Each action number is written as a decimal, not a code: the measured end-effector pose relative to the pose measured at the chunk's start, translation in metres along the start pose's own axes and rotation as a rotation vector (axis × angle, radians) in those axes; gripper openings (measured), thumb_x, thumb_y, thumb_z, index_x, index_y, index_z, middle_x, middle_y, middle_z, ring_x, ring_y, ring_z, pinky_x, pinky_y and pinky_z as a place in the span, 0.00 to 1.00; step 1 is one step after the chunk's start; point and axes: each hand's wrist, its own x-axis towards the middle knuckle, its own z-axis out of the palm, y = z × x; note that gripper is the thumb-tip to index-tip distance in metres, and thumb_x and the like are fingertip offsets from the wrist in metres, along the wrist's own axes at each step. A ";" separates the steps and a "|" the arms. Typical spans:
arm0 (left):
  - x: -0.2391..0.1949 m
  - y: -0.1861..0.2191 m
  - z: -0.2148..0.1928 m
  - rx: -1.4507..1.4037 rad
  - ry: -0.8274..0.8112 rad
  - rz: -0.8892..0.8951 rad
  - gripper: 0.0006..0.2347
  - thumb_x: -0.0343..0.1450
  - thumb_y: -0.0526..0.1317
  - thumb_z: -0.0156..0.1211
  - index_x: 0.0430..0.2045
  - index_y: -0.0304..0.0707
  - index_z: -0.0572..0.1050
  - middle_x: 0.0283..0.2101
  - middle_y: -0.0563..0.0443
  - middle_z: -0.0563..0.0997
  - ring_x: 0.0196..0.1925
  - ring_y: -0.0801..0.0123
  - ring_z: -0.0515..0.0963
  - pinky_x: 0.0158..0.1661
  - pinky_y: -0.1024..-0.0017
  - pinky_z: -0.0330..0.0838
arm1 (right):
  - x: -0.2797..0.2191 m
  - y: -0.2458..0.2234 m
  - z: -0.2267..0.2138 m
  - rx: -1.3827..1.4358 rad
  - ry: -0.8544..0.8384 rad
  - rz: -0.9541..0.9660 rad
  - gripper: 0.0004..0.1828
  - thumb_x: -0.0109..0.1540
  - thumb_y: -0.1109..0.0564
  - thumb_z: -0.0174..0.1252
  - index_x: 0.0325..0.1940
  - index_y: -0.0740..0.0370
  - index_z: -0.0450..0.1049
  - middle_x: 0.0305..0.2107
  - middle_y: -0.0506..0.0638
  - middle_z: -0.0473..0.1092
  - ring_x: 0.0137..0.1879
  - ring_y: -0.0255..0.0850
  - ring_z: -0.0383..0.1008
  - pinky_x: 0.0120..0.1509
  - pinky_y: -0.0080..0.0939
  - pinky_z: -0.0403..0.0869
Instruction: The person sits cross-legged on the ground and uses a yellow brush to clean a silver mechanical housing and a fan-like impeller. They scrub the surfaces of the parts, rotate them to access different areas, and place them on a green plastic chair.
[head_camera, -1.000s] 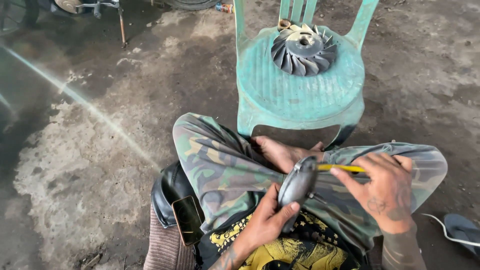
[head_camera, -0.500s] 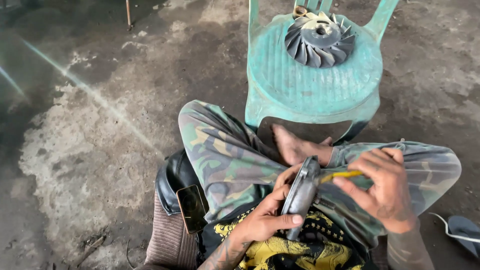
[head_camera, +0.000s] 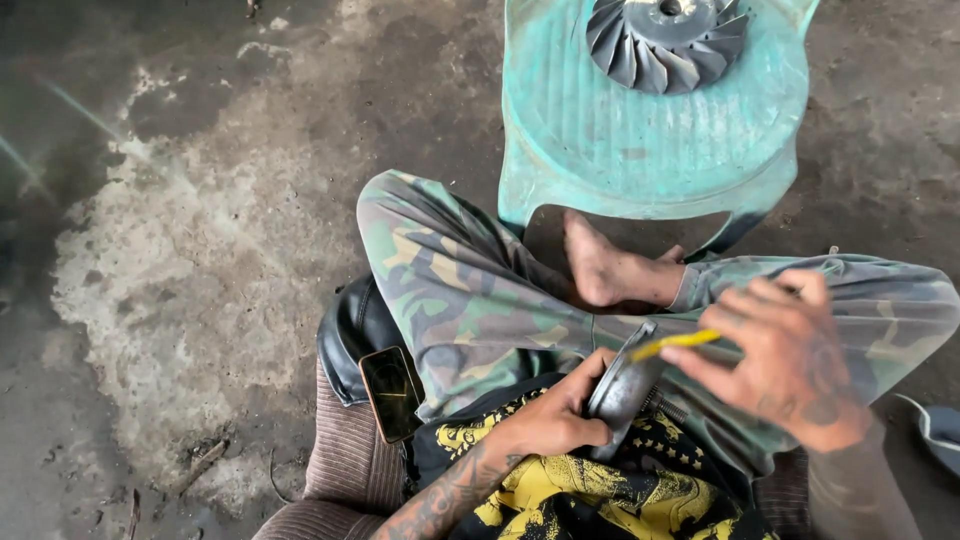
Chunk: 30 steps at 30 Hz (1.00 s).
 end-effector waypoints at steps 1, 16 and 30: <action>0.000 -0.004 -0.002 -0.076 -0.051 0.045 0.23 0.66 0.29 0.54 0.56 0.39 0.60 0.37 0.52 0.69 0.33 0.72 0.71 0.32 0.73 0.67 | 0.001 -0.008 0.001 0.131 -0.011 -0.078 0.29 0.59 0.26 0.56 0.24 0.51 0.78 0.22 0.39 0.72 0.33 0.39 0.69 0.59 0.47 0.56; 0.025 -0.060 -0.024 -0.403 0.016 0.058 0.29 0.61 0.38 0.59 0.61 0.35 0.67 0.48 0.44 0.77 0.44 0.66 0.78 0.43 0.73 0.71 | -0.015 0.021 0.033 0.080 -0.164 0.165 0.34 0.58 0.22 0.44 0.24 0.48 0.80 0.24 0.40 0.75 0.30 0.36 0.68 0.63 0.48 0.56; 0.048 -0.071 -0.030 -0.263 0.183 -0.009 0.33 0.77 0.66 0.30 0.59 0.34 0.68 0.31 0.44 0.81 0.29 0.65 0.82 0.34 0.70 0.79 | -0.036 0.022 0.085 0.326 -0.302 0.145 0.33 0.58 0.22 0.44 0.25 0.47 0.79 0.25 0.40 0.79 0.33 0.35 0.75 0.58 0.46 0.63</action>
